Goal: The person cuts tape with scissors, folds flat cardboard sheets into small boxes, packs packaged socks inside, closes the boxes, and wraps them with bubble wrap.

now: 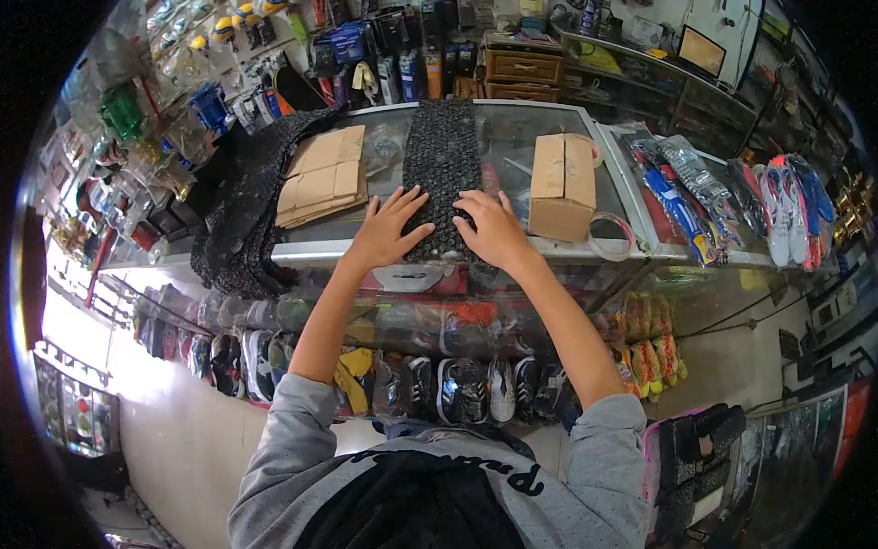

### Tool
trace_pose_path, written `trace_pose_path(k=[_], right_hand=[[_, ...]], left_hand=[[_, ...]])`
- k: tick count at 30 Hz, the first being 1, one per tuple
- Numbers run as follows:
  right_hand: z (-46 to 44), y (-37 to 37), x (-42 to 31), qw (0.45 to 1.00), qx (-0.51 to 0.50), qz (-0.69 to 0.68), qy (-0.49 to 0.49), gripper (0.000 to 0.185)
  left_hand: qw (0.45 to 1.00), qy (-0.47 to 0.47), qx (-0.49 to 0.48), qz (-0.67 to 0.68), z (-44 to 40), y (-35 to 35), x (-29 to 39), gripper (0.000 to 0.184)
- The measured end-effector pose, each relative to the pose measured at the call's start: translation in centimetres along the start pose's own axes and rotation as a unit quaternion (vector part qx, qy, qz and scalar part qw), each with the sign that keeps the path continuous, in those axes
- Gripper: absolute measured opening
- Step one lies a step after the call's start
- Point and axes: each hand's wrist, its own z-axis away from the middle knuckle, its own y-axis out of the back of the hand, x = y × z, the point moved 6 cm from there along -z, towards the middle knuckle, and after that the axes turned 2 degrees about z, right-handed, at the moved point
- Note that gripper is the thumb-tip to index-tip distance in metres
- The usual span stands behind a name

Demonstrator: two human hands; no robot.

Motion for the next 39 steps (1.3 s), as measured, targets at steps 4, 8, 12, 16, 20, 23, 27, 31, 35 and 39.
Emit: trace_pose_path(k=[4, 8, 12, 16, 20, 23, 27, 31, 35, 39], right_hand=[[1.4, 5.1, -2.4, 0.986, 0.135, -0.055, 0.086, 0.022], [3.9, 13.4, -3.1, 0.942, 0.323, 0.039, 0.087, 0.016], [5.0, 16.8, 2.9, 0.924, 0.38, 0.008, -0.042, 0.033], [5.0, 13.7, 10.9, 0.927, 0.29, -0.163, -0.174, 0.048], [4.6, 11.2, 13.0, 0.884, 0.172, -0.356, -0.25, 0.061], [4.1, 11.6, 12.3, 0.902, 0.186, -0.314, -0.232, 0.06], [4.1, 11.6, 11.6, 0.917, 0.186, -0.304, -0.182, 0.056], [4.6, 11.3, 12.1, 0.904, 0.19, -0.334, -0.186, 0.053], [4.7, 11.8, 11.5, 0.905, 0.186, -0.327, -0.2, 0.051], [3.7, 11.7, 11.1, 0.894, 0.161, -0.325, -0.264, 0.071]], left_hand=[[0.994, 0.021, 0.06, 0.089, -0.4, 0.8, 0.0, 0.06], [0.927, -0.112, 0.218, 0.286, -2.3, 2.9, 4.9, 0.05], [0.836, -0.089, 0.153, 0.52, -5.1, 0.2, 10.2, 0.052], [0.801, 0.005, 0.084, 0.592, -8.2, -2.3, 13.1, 0.072], [0.765, 0.0, 0.014, 0.644, -8.7, -2.8, 15.1, 0.075], [0.769, 0.007, 0.01, 0.639, -8.6, -3.1, 15.0, 0.073], [0.763, -0.004, 0.008, 0.646, -8.6, -3.2, 15.1, 0.073], [0.767, -0.014, 0.022, 0.641, -8.8, -3.6, 15.2, 0.071], [0.783, -0.068, 0.043, 0.617, -10.2, -5.2, 14.6, 0.065], [0.794, -0.096, 0.08, 0.595, -10.2, -5.6, 14.3, 0.063]])
